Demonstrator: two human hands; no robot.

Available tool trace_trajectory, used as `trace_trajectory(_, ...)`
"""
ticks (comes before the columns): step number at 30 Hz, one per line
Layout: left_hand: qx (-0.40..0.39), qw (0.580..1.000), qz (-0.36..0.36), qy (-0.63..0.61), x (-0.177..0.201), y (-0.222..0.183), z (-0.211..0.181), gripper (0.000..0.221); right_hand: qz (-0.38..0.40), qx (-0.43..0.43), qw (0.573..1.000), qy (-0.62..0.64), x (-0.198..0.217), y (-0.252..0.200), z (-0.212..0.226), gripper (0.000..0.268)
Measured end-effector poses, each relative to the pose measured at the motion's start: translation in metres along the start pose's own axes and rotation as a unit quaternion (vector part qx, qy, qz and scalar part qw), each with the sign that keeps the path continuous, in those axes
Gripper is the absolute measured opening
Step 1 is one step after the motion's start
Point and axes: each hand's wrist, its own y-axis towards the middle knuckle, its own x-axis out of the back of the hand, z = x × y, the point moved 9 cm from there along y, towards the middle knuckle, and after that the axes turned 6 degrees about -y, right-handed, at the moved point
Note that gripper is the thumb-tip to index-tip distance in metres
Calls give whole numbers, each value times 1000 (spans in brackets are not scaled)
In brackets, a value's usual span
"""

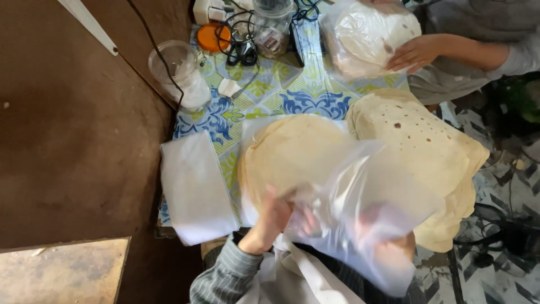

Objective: The person places individual flatbreads onto plastic film or into bags, pressing down by hand to stack them.

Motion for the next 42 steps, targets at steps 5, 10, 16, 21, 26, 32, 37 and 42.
trace_trajectory(5, 97, 917, 25, 386, 37, 15, 45, 55, 20, -36, 999, -29, -65, 34, 50, 42)
trace_trajectory(10, -75, 948, 14, 310, 43, 55, -28, 29, 31, -65, 996, -60, -138, 67, 97, 50)
trace_trajectory(16, -123, 844, -288, 435, 89, 57, -116, 23, -104, -102, 940, -308, -126, 103, 91, 55)
trace_trajectory(21, -219, 726, -348, 551, 74, 46, -141, 33, -112, -114, 926, -341, -115, 113, 65, 57)
trace_trajectory(26, -276, 594, -356, 666, 57, 43, -148, 46, -116, -125, 921, -351, -110, 116, 53, 58)
trace_trajectory(32, -261, 508, -354, 740, 35, 41, -138, 38, -147, -145, 905, -371, -112, 114, 57, 60)
trace_trajectory(37, -337, 649, -323, 601, 51, 29, -146, 29, -162, -116, 907, -371, -125, 114, 65, 59)
trace_trajectory(42, -359, 602, -356, 618, 56, 11, -157, 29, -215, -87, 886, -401, -113, 111, 64, 60)
